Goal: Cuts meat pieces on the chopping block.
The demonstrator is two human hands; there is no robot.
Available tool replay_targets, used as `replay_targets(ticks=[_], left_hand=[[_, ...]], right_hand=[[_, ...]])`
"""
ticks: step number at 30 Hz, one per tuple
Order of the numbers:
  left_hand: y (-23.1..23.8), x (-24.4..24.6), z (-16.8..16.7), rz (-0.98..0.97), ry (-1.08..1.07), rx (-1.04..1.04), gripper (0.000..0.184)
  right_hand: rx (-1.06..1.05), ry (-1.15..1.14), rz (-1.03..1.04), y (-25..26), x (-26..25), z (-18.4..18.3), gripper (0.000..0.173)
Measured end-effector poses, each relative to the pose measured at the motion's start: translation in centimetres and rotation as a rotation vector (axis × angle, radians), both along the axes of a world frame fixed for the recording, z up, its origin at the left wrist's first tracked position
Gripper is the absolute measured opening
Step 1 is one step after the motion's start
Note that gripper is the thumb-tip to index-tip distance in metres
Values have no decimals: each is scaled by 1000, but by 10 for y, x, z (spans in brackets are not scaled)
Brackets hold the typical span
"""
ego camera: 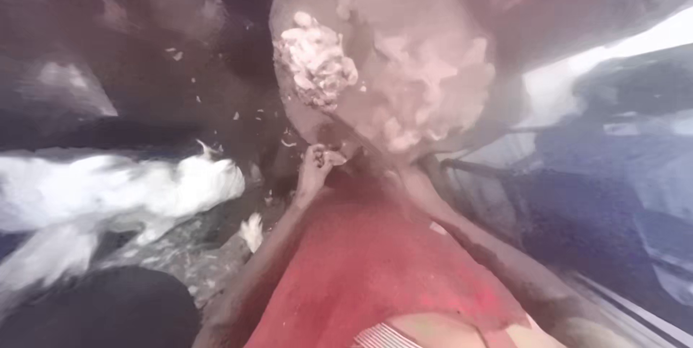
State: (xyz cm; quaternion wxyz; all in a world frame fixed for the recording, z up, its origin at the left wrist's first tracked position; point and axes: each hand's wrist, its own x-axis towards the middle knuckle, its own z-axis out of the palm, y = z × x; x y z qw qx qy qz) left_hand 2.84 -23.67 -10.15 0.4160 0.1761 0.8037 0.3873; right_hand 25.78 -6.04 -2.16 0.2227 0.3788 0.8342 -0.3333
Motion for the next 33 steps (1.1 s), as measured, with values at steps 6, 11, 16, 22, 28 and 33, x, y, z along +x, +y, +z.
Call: replay_targets(ticks=[6, 11, 16, 22, 28, 33], left_hand=[[-12, 15, -3, -46, -95, -9, 43], [-11, 23, -2, -83, 15, -60, 49], [3, 12, 22, 8, -107, 159, 42], [1, -14, 22, 117, -65, 203, 48], [-8, 19, 53, -264, -193, 182, 73], [68, 47, 19, -601, 30, 125, 102]], right_hand=[[-223, 479, -75, -7, -20, 53, 62], [-316, 205, 42, -14, -2, -1, 60], [-241, 13, -22, -8, 1, -8, 59], [-182, 174, -187, -13, 2, 26, 57], [-595, 96, -106, -8, 14, -38, 54], [-631, 110, -367, 31, 32, -56, 52]])
